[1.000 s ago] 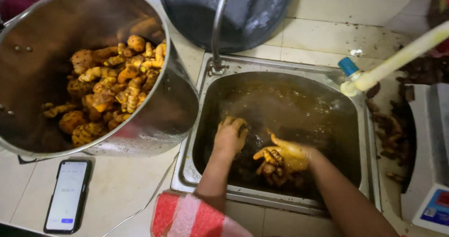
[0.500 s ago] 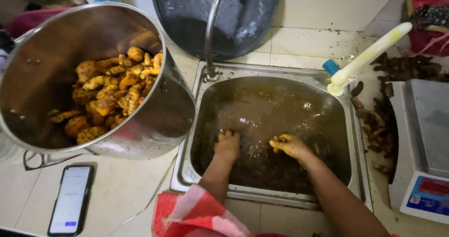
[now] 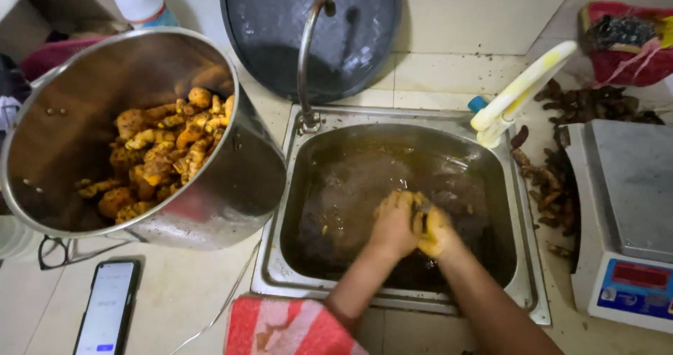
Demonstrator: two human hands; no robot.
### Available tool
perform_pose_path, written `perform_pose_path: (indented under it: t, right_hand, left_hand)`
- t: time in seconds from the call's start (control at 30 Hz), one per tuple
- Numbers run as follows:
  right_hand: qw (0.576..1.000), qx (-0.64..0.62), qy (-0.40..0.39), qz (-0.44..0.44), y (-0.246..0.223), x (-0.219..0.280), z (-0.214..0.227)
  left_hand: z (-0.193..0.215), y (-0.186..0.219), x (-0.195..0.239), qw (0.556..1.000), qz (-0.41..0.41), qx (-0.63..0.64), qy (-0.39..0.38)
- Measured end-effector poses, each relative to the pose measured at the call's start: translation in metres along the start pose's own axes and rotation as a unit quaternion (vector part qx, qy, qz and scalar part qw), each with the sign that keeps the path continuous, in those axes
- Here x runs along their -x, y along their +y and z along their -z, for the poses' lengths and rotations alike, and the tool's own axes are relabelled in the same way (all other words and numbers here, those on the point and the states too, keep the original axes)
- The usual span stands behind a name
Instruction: Washing and scrubbing turmeric roots in a sink filled with water to remove soil.
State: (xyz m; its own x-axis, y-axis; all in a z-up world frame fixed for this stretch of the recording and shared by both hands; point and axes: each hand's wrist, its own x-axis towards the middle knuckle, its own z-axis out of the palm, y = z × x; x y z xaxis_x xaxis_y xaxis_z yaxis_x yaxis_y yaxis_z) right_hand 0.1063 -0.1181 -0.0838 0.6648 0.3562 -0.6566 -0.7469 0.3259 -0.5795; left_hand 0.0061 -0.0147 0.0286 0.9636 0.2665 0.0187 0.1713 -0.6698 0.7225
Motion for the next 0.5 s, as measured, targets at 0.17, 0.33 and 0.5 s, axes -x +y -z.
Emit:
perform_pose_path:
  t: [0.17, 0.33, 0.5]
  right_hand:
    - [0.997, 0.059, -0.010, 0.049, 0.001, 0.037, -0.019]
    - [0.991, 0.096, 0.031, 0.088, 0.005, 0.002, 0.000]
    - [0.996, 0.021, 0.024, 0.084, 0.003, 0.038, -0.033]
  left_hand:
    - [0.001, -0.012, -0.017, 0.997, 0.075, 0.006, -0.030]
    - [0.020, 0.038, -0.006, 0.986, 0.116, 0.002, -0.120]
    - [0.007, 0.008, -0.028, 0.992, 0.103, 0.014, -0.077]
